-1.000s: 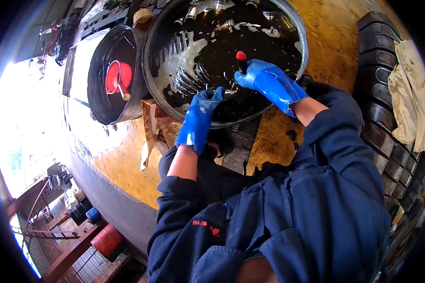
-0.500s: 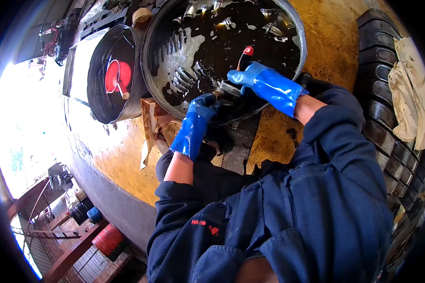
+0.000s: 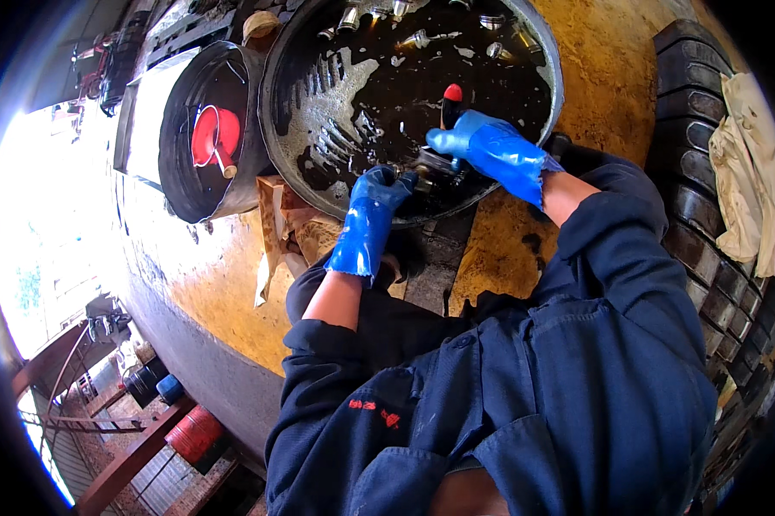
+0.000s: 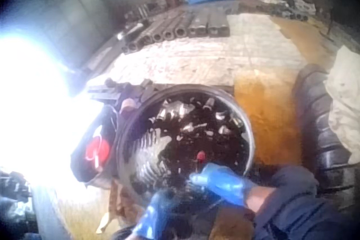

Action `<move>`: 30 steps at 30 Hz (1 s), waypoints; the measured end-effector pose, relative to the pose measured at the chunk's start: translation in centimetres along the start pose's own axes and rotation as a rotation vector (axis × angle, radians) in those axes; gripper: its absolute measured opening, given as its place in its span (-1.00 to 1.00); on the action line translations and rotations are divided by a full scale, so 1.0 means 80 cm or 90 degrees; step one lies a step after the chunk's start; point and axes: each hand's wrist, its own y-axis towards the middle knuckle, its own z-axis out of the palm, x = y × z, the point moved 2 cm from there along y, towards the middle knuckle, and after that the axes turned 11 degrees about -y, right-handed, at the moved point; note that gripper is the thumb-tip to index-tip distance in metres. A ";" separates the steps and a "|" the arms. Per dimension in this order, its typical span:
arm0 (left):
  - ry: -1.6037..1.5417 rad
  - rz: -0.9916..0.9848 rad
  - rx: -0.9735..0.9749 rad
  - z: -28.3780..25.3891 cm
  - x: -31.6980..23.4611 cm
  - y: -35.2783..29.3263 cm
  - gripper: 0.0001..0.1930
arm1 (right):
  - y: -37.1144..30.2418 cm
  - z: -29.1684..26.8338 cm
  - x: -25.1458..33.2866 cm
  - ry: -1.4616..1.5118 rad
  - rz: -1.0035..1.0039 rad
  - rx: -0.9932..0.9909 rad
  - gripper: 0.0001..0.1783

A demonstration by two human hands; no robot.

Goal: The person sits on the floor and cleans small cylindrical metal parts submerged in a dark liquid within a large basin. They use a small brush to scrub the parts and then place them into a separate container.

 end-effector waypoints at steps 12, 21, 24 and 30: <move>-0.832 -0.138 -0.082 -0.061 0.008 0.040 -0.57 | 0.046 -0.026 0.003 -0.109 -0.019 -0.122 -0.53; -0.330 0.172 -0.051 -0.062 0.065 0.056 -0.47 | 0.015 -0.019 0.070 0.155 -0.318 -0.045 -0.59; -0.733 -0.104 -0.087 -0.044 0.028 0.051 -0.40 | 0.030 -0.017 0.043 0.054 -0.218 -0.132 -0.63; -0.784 -0.118 -0.098 -0.047 0.018 0.041 -0.42 | 0.035 -0.011 0.006 -0.167 -0.035 -0.120 -0.61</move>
